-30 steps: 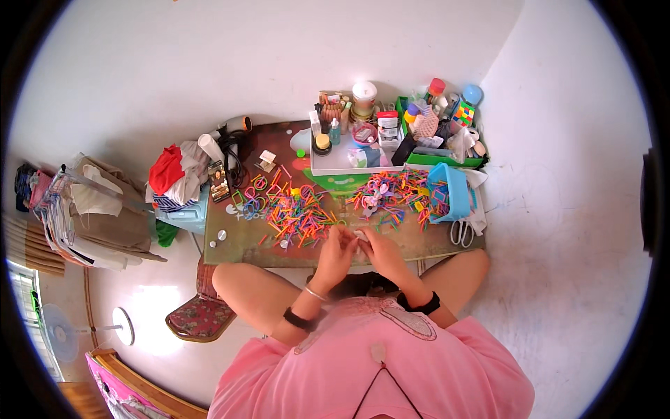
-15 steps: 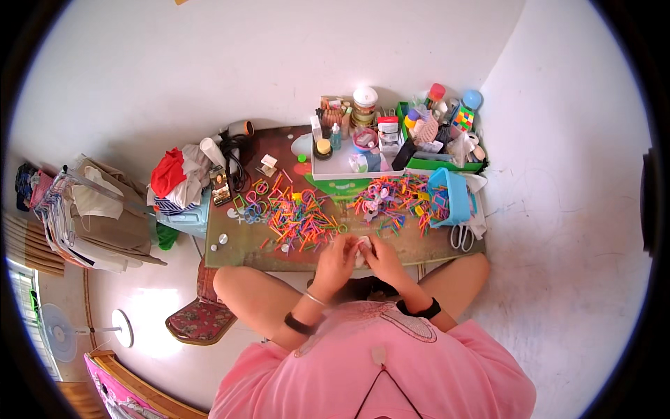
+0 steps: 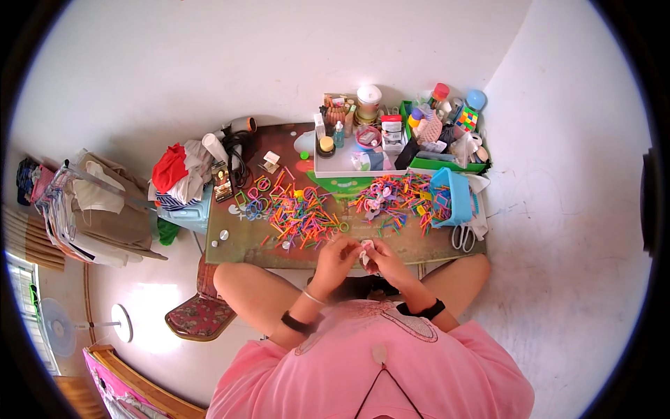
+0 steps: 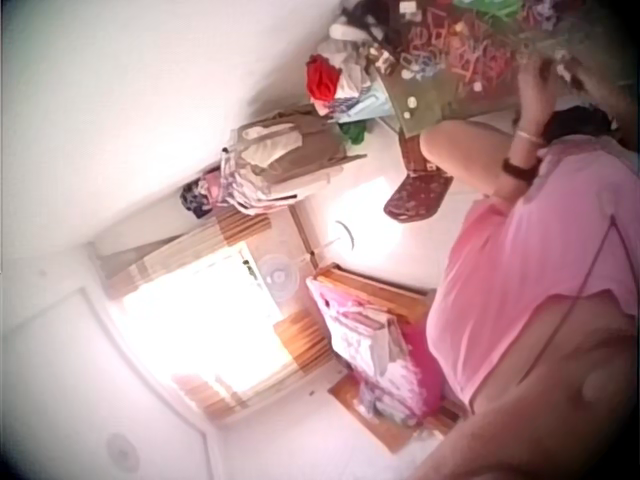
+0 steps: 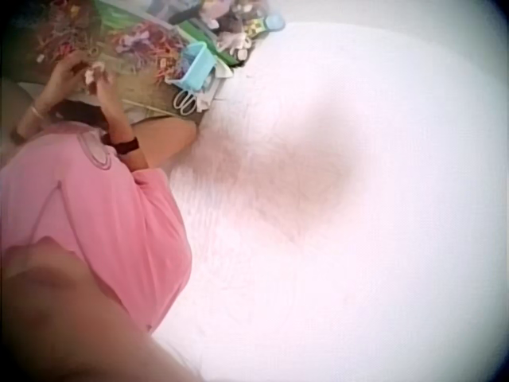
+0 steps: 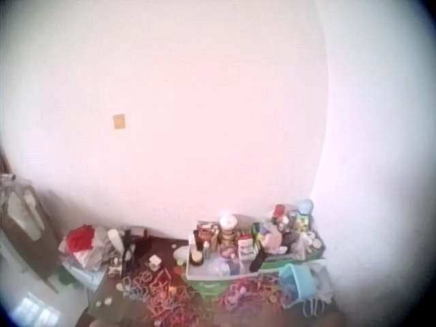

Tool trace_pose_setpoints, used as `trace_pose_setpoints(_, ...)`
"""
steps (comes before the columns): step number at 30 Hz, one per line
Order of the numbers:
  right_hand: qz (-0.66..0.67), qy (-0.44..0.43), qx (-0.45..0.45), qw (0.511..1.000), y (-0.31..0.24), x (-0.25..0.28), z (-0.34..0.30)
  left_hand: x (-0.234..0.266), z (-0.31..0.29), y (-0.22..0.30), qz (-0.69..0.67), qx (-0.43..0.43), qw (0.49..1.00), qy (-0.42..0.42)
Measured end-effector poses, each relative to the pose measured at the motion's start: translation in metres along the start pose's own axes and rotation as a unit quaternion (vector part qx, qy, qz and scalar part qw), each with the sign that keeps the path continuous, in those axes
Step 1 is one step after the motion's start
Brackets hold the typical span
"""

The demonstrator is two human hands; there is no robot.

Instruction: The person is attaching small white bows to colorful hair clips at a desk.

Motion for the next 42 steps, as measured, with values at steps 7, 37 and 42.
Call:
trace_pose_setpoints(7,-0.519,0.049,0.297,0.8,-0.052,-0.023,-0.02,-0.017,-0.01,-0.033,-0.017,0.105,0.987,-0.118)
trace_pose_setpoints(37,-0.524,0.077,0.261,0.807,-0.038,-0.023,-0.022,-0.016,-0.011,-0.037,0.009,0.101,0.99,-0.103)
trace_pose_setpoints(42,-0.432,0.111,0.198,0.873,-0.024,-0.007,-0.018,-0.02,-0.012,-0.037,-0.067,0.093,0.992,-0.057)
Point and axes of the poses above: each hand's wrist, its own z-axis towards the middle knuckle, its own x-axis out of the back of the hand, y = z × x, the point moved 8 cm from there along z, towards the middle knuckle, and after that the axes turned 1 degree about -y, right-handed, at the moved point
